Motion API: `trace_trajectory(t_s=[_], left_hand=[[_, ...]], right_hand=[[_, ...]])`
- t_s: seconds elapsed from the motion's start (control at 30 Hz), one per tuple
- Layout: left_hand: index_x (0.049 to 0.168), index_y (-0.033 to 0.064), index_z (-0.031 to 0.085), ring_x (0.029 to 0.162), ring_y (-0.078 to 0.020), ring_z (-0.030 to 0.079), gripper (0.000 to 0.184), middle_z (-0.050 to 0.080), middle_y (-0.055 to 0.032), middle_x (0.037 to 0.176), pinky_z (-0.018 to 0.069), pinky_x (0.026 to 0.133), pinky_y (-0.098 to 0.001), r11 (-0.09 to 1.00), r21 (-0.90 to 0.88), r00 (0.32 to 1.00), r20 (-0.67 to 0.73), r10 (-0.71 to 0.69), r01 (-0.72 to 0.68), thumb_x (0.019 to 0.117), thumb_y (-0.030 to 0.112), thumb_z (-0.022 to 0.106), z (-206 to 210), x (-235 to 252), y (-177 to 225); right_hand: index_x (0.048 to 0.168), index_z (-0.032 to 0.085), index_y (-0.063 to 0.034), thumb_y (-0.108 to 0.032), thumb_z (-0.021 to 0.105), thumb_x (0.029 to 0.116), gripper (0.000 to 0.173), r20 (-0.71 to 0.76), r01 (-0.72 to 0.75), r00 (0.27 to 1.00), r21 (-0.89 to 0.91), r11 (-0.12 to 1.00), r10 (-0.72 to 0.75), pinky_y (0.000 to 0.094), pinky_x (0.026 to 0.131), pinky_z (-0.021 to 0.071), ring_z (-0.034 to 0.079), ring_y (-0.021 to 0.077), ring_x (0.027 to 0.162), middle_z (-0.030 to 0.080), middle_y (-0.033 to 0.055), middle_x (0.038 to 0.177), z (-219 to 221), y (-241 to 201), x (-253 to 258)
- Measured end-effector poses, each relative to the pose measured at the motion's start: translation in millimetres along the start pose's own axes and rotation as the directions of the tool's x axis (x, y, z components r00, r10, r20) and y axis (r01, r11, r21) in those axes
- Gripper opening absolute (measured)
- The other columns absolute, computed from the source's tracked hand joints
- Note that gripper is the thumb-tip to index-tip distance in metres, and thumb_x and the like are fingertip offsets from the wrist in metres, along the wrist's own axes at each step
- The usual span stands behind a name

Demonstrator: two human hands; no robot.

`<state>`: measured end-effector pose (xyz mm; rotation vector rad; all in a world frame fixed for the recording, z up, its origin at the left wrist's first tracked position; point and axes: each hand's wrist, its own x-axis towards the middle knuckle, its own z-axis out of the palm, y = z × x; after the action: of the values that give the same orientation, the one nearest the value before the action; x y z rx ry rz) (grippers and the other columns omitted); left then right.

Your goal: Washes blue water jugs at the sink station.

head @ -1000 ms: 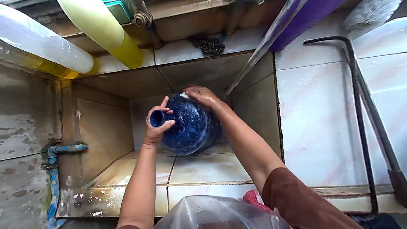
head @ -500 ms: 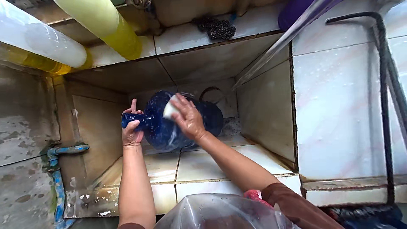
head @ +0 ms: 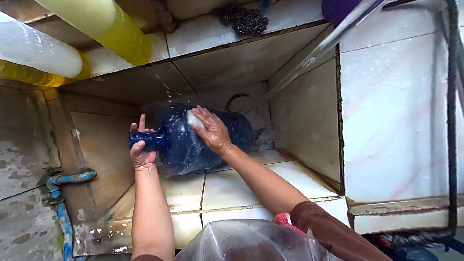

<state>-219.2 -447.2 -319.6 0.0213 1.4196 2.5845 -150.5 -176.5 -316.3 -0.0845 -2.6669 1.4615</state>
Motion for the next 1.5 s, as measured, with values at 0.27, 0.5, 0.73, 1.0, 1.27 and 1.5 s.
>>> trace_trajectory(t_s=[0.27,0.5,0.73,1.0,1.27,1.5], left_hand=[[0.136,0.0022,0.057,0.109,-0.0252,0.069,0.056,0.069,-0.0162,0.121,0.0579,0.093,-0.0453,0.748,0.296,0.599,-0.784,-0.165,0.594,0.0978,0.043,0.067,-51.7,-18.5,-18.0],[0.13,0.0178,0.056,0.099,-0.0296,0.068,0.073,0.069,-0.0127,0.112,0.0576,0.078,-0.0551,0.5,-0.109,0.345,-0.6,-0.722,0.859,0.1006,0.072,0.017,-55.6,-61.0,-26.7],[0.124,0.0029,0.055,0.083,-0.018,0.064,0.053,0.065,-0.0109,0.098,0.0554,0.075,-0.0353,0.442,0.179,0.469,-0.495,-0.732,0.879,0.1111,0.046,0.027,78.1,-29.7,-10.6],[0.152,0.0106,0.038,0.104,-0.0277,0.069,0.087,0.066,-0.0182,0.125,0.0585,0.089,-0.0489,0.608,0.705,0.896,-0.09,-0.434,0.365,0.0822,0.037,0.083,143.5,-12.3,65.8],[0.158,0.0072,0.031,0.117,-0.0267,0.064,0.087,0.058,-0.0205,0.139,0.0556,0.097,-0.0461,0.783,0.514,0.936,-0.218,-0.276,0.35,0.0863,0.021,0.078,159.9,-33.4,42.6],[0.16,0.0046,0.019,0.123,-0.0279,0.061,0.105,0.053,-0.0231,0.143,0.0544,0.101,-0.0457,0.721,0.612,0.936,-0.098,-0.337,0.324,0.08,0.027,0.083,141.4,-49.5,48.5]], right_hand=[[0.159,0.035,-0.0224,-0.08,0.04,0.0935,0.088,0.393,-0.84,0.454,0.488,0.238,0.8,0.0574,0.112,0.0421,0.046,0.0295,0.142,0.045,0.011,0.158,-27.1,142.5,-60.2],[0.162,0.025,-0.0231,-0.035,0.095,0.0656,0.12,0.29,-0.679,0.729,0.188,0.71,0.62,0.0627,0.096,0.0514,0.056,0.0434,0.125,0.05,0.0264,0.145,-106.1,7.8,-18.5],[0.152,0.047,-0.0443,-0.029,0.089,0.066,0.097,0.272,0.124,0.962,-0.379,0.917,-0.018,0.0669,0.111,0.0345,0.037,0.05,0.142,0.043,0.0232,0.155,-85.3,-132.3,-62.3],[0.142,0.059,-0.0425,-0.056,0.068,0.0896,0.055,0.251,0.27,0.95,-0.372,0.888,-0.183,0.0777,0.118,0.0102,0.02,0.0397,0.156,0.036,0.0097,0.165,-107.8,-101.8,-35.0],[0.159,0.039,-0.0132,-0.04,0.042,0.1047,0.061,0.144,0.151,0.985,-0.433,0.889,-0.097,0.067,0.123,0.0162,0.022,0.0344,0.156,0.031,0.0119,0.167,-74.2,-124.1,-44.1],[0.159,0.038,-0.0119,-0.04,0.036,0.1078,0.059,-0.045,-0.152,0.988,-0.459,0.875,0.148,0.0701,0.12,0.0188,0.026,0.0403,0.154,0.032,0.0163,0.166,-117.6,-89.7,-10.8]])
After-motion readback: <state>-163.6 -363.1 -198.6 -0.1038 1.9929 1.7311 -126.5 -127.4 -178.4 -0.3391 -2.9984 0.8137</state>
